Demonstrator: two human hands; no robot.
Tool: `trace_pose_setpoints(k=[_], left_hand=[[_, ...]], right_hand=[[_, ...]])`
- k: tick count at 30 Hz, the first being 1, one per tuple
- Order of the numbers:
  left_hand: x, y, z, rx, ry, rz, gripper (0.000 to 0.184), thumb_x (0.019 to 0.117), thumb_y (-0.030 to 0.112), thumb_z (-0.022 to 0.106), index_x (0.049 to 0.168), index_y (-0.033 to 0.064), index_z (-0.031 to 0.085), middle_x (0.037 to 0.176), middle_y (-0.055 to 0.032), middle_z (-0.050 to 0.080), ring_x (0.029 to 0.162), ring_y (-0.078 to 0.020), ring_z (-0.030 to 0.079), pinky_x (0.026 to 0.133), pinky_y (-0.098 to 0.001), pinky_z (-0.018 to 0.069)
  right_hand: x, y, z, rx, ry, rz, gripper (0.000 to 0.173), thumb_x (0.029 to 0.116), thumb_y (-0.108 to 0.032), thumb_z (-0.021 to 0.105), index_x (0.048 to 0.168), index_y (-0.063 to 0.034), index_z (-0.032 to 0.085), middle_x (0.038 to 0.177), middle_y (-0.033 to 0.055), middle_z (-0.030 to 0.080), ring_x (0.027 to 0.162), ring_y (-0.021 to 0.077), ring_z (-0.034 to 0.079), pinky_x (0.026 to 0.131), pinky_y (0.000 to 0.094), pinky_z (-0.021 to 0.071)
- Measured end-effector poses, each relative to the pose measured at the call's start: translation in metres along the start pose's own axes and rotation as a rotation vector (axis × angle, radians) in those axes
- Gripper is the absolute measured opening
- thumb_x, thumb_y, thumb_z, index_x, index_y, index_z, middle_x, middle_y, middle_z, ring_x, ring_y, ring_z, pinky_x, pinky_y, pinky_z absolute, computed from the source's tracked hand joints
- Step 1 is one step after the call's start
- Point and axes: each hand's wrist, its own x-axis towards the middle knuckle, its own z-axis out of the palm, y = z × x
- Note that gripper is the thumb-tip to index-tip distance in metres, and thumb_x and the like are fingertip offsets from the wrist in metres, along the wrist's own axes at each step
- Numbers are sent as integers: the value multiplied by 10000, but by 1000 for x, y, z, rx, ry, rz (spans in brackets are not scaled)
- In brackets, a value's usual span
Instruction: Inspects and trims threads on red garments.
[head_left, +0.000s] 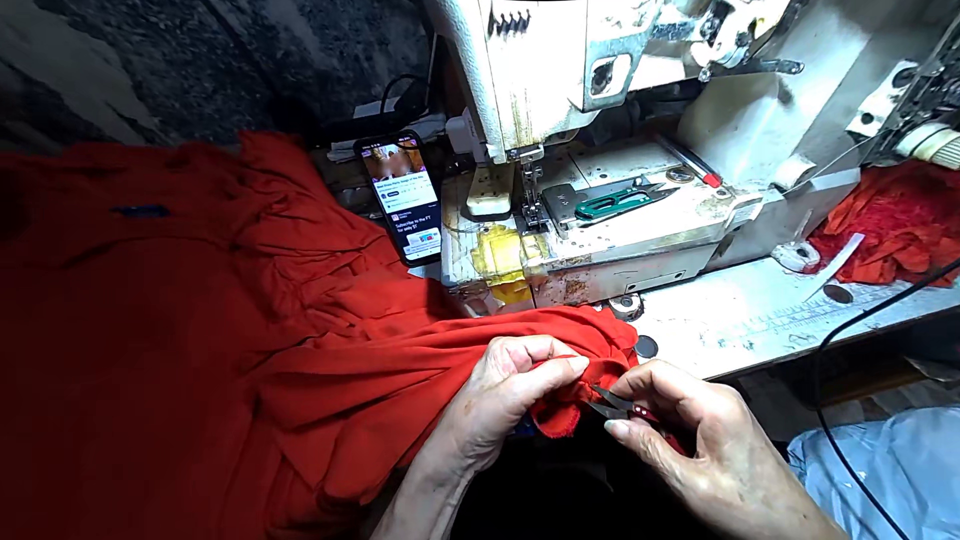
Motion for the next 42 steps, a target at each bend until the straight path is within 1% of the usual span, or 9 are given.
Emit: trace_pose_setpoints(k=[4, 8, 16, 23, 29, 34, 38, 40, 42], left_hand=[[3, -9, -5, -24, -35, 50, 156, 933, 143, 652, 825, 93, 752, 691, -40, 670, 622, -62, 618, 579, -202, 510], [0, -4, -2, -16, -6, 9, 171, 946, 100, 644, 797, 83, 727, 696, -37, 667, 637, -59, 624, 589, -201, 524], [-6, 0, 0, -136, 37, -35, 126, 864, -67, 688, 890, 51, 721, 794, -19, 726, 734, -70, 700, 690, -217, 593], [4, -8, -7, -31, -57, 35, 140, 947, 106, 661, 849, 71, 755, 697, -49, 678, 628, -68, 631, 581, -191, 521], [6, -9, -9, -50, -91, 32, 156, 936, 129, 658, 822, 84, 755, 680, -36, 673, 620, -49, 625, 580, -183, 512], [5, -9, -9, -63, -80, 42, 170, 955, 116, 648, 824, 83, 751, 670, -30, 673, 605, -45, 626, 565, -176, 512], [7, -11, -11, -21, -114, 71, 211, 984, 172, 614, 838, 97, 747, 684, -25, 667, 620, -52, 623, 575, -182, 508], [7, -13, -12, -2, -133, 110, 192, 987, 172, 619, 868, 93, 748, 705, -21, 671, 638, -49, 624, 593, -178, 515], [4, -13, -11, 6, -144, 160, 124, 967, 134, 655, 917, 77, 753, 757, -34, 696, 678, -54, 644, 624, -181, 534]], right_hand=[[0, -3, -1, -6, -16, 38, 277, 965, -343, 661, 1027, -79, 714, 786, -37, 658, 675, -40, 564, 606, 145, 469], [2, 1, 3, 1, 4, -5, 246, 946, -332, 671, 1022, -101, 708, 768, -66, 654, 658, -57, 564, 587, 121, 468], [2, -1, 4, 45, 4, 17, 241, 947, -308, 677, 1021, -82, 712, 792, -60, 665, 686, -73, 565, 616, 107, 468], [7, 3, 10, 173, 18, 17, 194, 912, -259, 709, 1006, -89, 698, 773, -78, 665, 658, -61, 587, 584, 104, 486], [14, 12, 11, 439, -53, 61, 107, 904, -208, 734, 942, -117, 693, 726, -82, 658, 591, -29, 582, 530, 123, 476], [12, 6, 2, 772, -185, -164, 138, 967, -248, 710, 1037, -130, 695, 840, -87, 696, 694, -54, 628, 613, 116, 529], [19, 7, 2, 449, 98, -155, 263, 908, -352, 763, 1088, -174, 690, 834, -92, 661, 578, -64, 537, 498, 106, 467], [24, 7, 7, 246, 154, -138, 333, 859, -270, 802, 1158, -148, 717, 989, -67, 684, 663, -13, 585, 558, 138, 511], [26, 8, 15, 163, 127, -93, 199, 869, -175, 768, 1063, -139, 742, 927, -58, 688, 643, 8, 597, 542, 160, 513]])
